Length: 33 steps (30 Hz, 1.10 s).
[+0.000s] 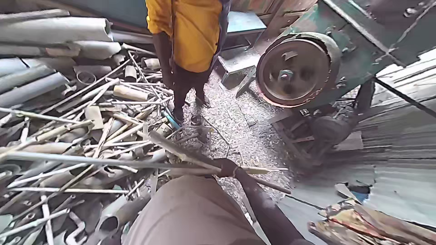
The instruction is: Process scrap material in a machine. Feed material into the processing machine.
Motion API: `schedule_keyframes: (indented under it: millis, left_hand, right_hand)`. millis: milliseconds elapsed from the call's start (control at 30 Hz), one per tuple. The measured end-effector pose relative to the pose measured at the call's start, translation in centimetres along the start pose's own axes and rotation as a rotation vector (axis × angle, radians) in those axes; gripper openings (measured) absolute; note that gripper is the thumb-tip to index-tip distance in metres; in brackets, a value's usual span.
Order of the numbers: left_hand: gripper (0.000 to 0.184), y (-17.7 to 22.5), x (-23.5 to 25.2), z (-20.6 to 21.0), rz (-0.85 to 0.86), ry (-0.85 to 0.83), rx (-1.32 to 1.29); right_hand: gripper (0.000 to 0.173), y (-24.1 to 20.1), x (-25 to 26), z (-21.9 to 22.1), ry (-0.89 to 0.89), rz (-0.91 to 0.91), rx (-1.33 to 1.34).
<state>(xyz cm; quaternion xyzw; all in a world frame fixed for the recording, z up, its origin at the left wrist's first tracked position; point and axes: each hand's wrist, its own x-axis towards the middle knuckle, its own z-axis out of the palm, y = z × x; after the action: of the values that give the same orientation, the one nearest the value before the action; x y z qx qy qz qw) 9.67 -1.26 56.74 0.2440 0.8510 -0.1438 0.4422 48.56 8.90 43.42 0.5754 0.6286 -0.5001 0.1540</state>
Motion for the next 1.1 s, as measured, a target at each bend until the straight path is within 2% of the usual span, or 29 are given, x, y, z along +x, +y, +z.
schedule_keyframes:
  millis: [100, 167, 200, 233, 333, 433, 500, 533, 600, 633, 700, 767, 933, 1100]
  left_hand:
    - [0.053, -8.0, 11.2, 6.1, 0.255, 0.328, 0.001]
    - [0.057, -11.5, 16.1, 7.6, 0.239, 0.231, 0.025]
    - [0.057, -13.1, 18.5, 9.3, 0.253, 0.313, 0.017]
    - [0.056, -13.6, 19.3, 9.3, 0.204, 0.221, 0.009]
    - [0.052, -13.2, 19.1, 8.7, 0.084, 0.085, -0.02]
    - [0.048, -12.3, 15.9, 8.5, 0.157, 0.127, -0.016]
    - [0.051, -8.6, 13.2, 5.6, -0.057, -0.189, 0.082]
    - [0.051, -9.6, 14.7, 6.3, -0.02, -0.166, 0.043]
    - [0.049, -14.4, 19.7, 10.7, 0.059, 0.092, -0.065]
    - [0.05, -16.0, 21.6, 12.2, 0.068, 0.14, -0.082]
    - [0.051, -17.1, 23.0, 13.4, 0.025, 0.112, -0.057]
    - [0.052, -16.1, 21.8, 12.3, -0.018, 0.037, -0.04]
    - [0.047, -15.2, 19.9, 11.8, -0.028, 0.014, -0.152]
    - [0.048, -16.5, 20.8, 12.9, -0.004, 0.037, -0.156]
  right_hand:
    - [0.076, 1.1, -0.2, -0.6, 0.0, 0.057, -0.008]
    - [0.073, 1.6, -0.6, -0.3, -0.003, 0.092, -0.005]
    - [0.073, 1.8, -0.6, -0.3, -0.003, 0.105, -0.011]
    - [0.073, 2.0, -0.7, -0.2, -0.007, 0.115, -0.013]
    - [0.075, 2.1, -0.4, -0.5, -0.011, 0.124, -0.023]
    - [0.073, 1.6, -0.4, -1.0, -0.005, 0.133, 0.008]
    - [0.074, 1.1, 0.0, -1.3, -0.008, 0.133, 0.026]
    - [0.076, 0.9, 0.2, -1.3, -0.014, 0.132, 0.033]
    - [0.076, 0.8, 0.8, -1.2, -0.024, 0.125, 0.025]
    - [0.076, 0.7, 1.0, -1.1, -0.03, 0.122, 0.018]
    - [0.077, 0.5, 1.3, -0.8, -0.039, 0.124, 0.015]
    - [0.077, 0.1, 1.4, -0.6, -0.056, 0.135, 0.009]
    - [0.073, 0.0, 1.3, -0.5, -0.086, 0.122, -0.035]
    - [0.074, 0.3, 1.8, -0.1, -0.122, 0.143, -0.112]
